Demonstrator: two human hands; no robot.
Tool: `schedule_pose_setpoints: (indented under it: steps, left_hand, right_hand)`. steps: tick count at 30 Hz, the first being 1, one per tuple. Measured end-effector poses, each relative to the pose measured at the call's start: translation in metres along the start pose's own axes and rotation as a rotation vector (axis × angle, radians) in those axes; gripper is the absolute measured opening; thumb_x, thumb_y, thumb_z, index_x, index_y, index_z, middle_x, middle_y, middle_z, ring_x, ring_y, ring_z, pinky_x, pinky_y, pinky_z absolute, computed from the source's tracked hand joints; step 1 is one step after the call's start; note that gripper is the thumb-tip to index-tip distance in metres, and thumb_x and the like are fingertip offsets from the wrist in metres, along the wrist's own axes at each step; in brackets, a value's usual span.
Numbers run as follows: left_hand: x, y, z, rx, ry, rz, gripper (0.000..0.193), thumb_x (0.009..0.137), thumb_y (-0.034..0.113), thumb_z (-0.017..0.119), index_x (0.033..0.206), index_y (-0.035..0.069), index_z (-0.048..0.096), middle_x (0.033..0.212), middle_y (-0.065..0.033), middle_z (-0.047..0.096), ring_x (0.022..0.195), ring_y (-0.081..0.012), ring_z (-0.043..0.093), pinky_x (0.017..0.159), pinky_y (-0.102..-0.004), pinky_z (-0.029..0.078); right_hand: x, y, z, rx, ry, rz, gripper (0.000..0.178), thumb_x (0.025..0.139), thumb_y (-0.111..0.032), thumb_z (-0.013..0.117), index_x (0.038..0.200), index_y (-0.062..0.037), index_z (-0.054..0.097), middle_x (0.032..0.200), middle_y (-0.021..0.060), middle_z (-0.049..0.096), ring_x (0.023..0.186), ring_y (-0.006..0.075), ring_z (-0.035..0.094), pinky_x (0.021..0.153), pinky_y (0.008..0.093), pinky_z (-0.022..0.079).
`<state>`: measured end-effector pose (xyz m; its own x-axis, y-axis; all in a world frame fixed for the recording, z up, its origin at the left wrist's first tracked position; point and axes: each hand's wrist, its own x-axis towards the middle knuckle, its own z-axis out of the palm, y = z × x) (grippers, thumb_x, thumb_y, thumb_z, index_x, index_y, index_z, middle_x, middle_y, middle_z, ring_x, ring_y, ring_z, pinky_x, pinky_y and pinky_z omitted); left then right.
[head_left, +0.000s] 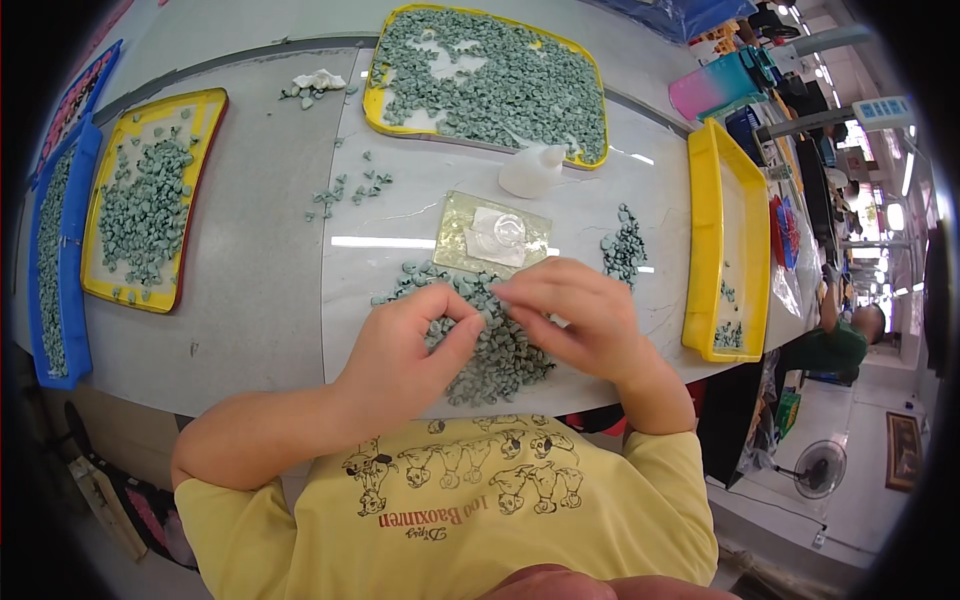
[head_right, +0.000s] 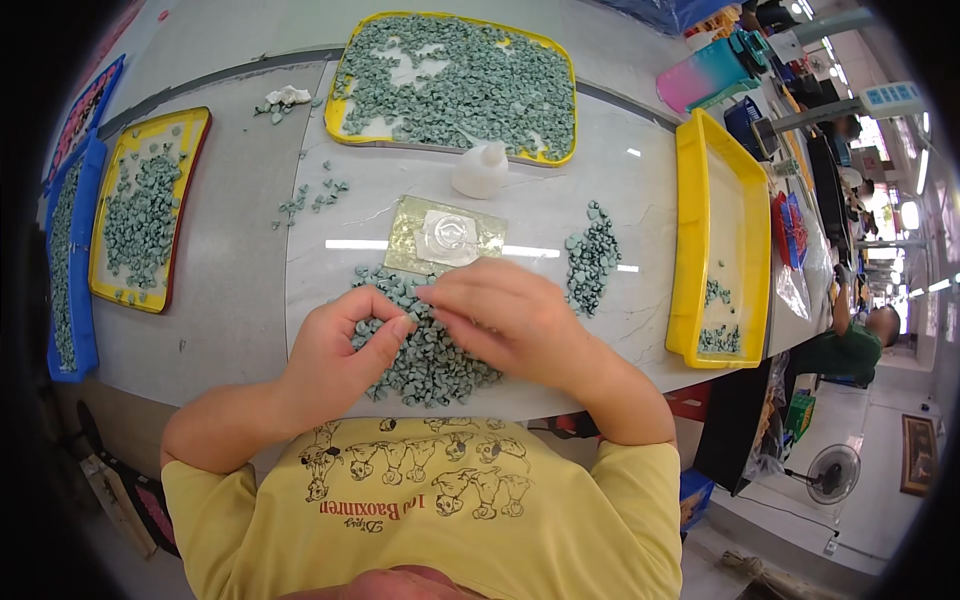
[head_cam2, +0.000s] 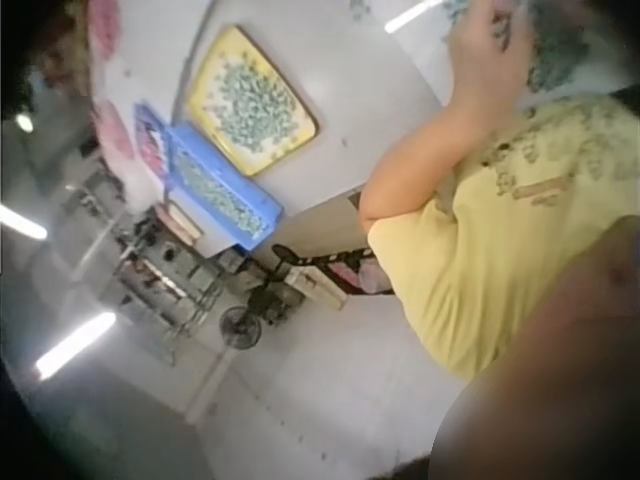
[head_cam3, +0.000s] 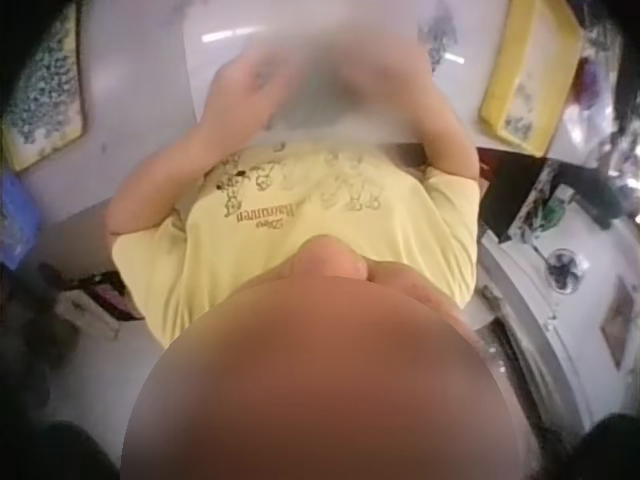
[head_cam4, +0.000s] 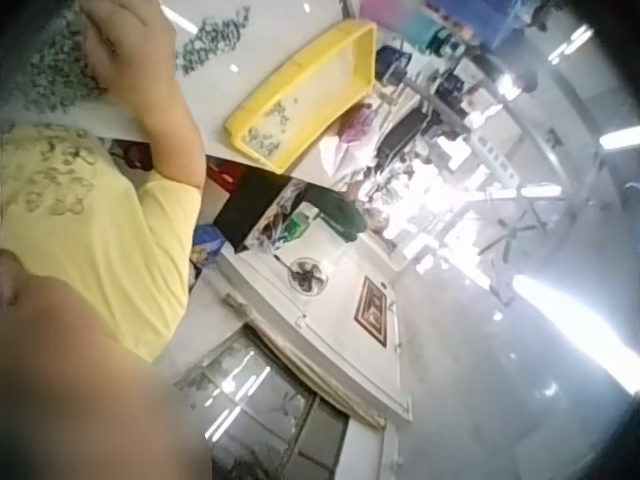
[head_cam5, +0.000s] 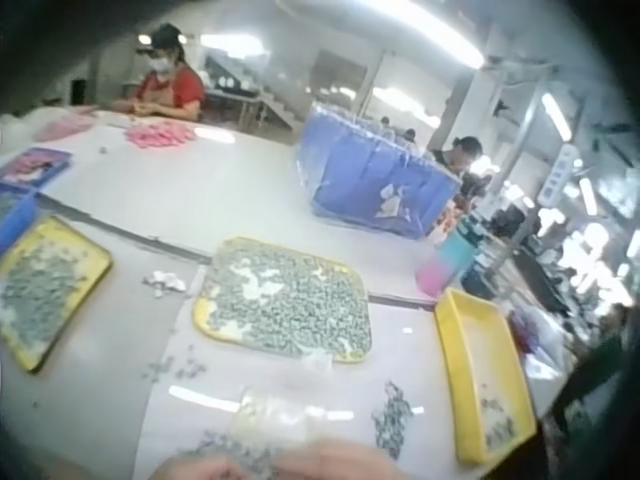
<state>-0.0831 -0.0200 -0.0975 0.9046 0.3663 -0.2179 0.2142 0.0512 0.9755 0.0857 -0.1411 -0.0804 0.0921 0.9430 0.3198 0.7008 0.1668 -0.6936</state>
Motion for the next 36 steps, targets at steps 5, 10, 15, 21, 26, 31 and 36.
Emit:
schedule_pose_setpoints:
  steps: [5,10,15,21,26,31,36]
  left_hand:
    - [0.000,-0.002,0.009,0.010,-0.055,-0.009,0.017,0.087,0.017,0.057,0.083,0.001,0.055,0.065,-0.0032,0.055,0.056,-0.0064,0.046,0.050,-0.0234,0.038]
    - [0.001,0.012,0.003,-0.341,-0.195,-0.322,0.014,0.091,0.013,0.049,0.091,0.001,0.055,0.069,0.0013,0.047,0.059,-0.0055,0.039,0.049,-0.0222,0.034]
    - [0.006,0.012,-0.004,-0.788,-0.133,-0.436,0.017,0.091,0.010,0.042,0.096,-0.001,0.055,0.075,-0.0007,0.044,0.058,-0.0065,0.034,0.046,-0.0210,0.029]
    - [0.010,0.006,-0.008,-0.823,-0.071,-0.324,0.025,0.090,0.005,0.042,0.111,-0.003,0.051,0.080,-0.0021,0.046,0.059,-0.0065,0.034,0.047,-0.0199,0.028]
    - [0.009,0.008,-0.008,-0.889,-0.016,-0.271,0.016,0.092,0.008,0.046,0.104,-0.001,0.052,0.080,-0.0021,0.048,0.058,-0.0050,0.034,0.047,-0.0183,0.028]
    - [0.010,0.008,-0.008,-0.903,-0.023,-0.306,0.016,0.092,0.011,0.047,0.101,-0.001,0.053,0.078,-0.0021,0.049,0.057,-0.0052,0.035,0.047,-0.0188,0.029]
    - [0.011,0.013,-0.005,-0.884,-0.007,-0.328,0.017,0.091,0.009,0.047,0.102,-0.002,0.052,0.078,-0.0028,0.050,0.056,-0.0052,0.035,0.047,-0.0194,0.030]
  right_hand:
    - [-0.004,0.027,-0.038,-0.297,0.392,0.301,0.020,0.079,0.002,0.059,0.098,0.0000,0.064,0.078,0.0064,0.063,0.070,0.0130,0.061,0.064,0.0227,0.047]
    - [-0.020,0.060,-0.070,-0.588,0.307,0.696,0.019,0.081,-0.009,0.062,0.098,-0.0010,0.064,0.080,0.0109,0.064,0.071,0.0170,0.061,0.066,0.0263,0.047]
    - [-0.025,0.076,-0.069,-0.677,0.181,0.811,0.020,0.079,-0.010,0.063,0.096,0.0003,0.064,0.083,0.0146,0.064,0.074,0.0232,0.060,0.069,0.0314,0.048]
    - [-0.020,0.072,-0.065,-0.550,0.127,0.847,0.017,0.077,-0.007,0.062,0.091,0.0020,0.062,0.083,0.0128,0.062,0.073,0.0211,0.059,0.070,0.0295,0.047]
    - [-0.023,0.056,-0.055,-0.532,0.125,0.734,0.017,0.076,-0.004,0.060,0.092,0.0019,0.061,0.077,0.0097,0.059,0.068,0.0164,0.055,0.067,0.0267,0.047]
    - [-0.013,0.033,-0.051,-0.274,0.227,0.697,0.011,0.080,-0.006,0.061,0.089,0.0002,0.061,0.076,0.0036,0.061,0.066,0.0084,0.053,0.063,0.0217,0.044]
    - [-0.014,0.019,-0.034,-0.018,0.255,0.615,0.008,0.080,-0.004,0.063,0.087,0.0002,0.060,0.078,0.0006,0.062,0.067,0.0059,0.054,0.060,0.0201,0.044]
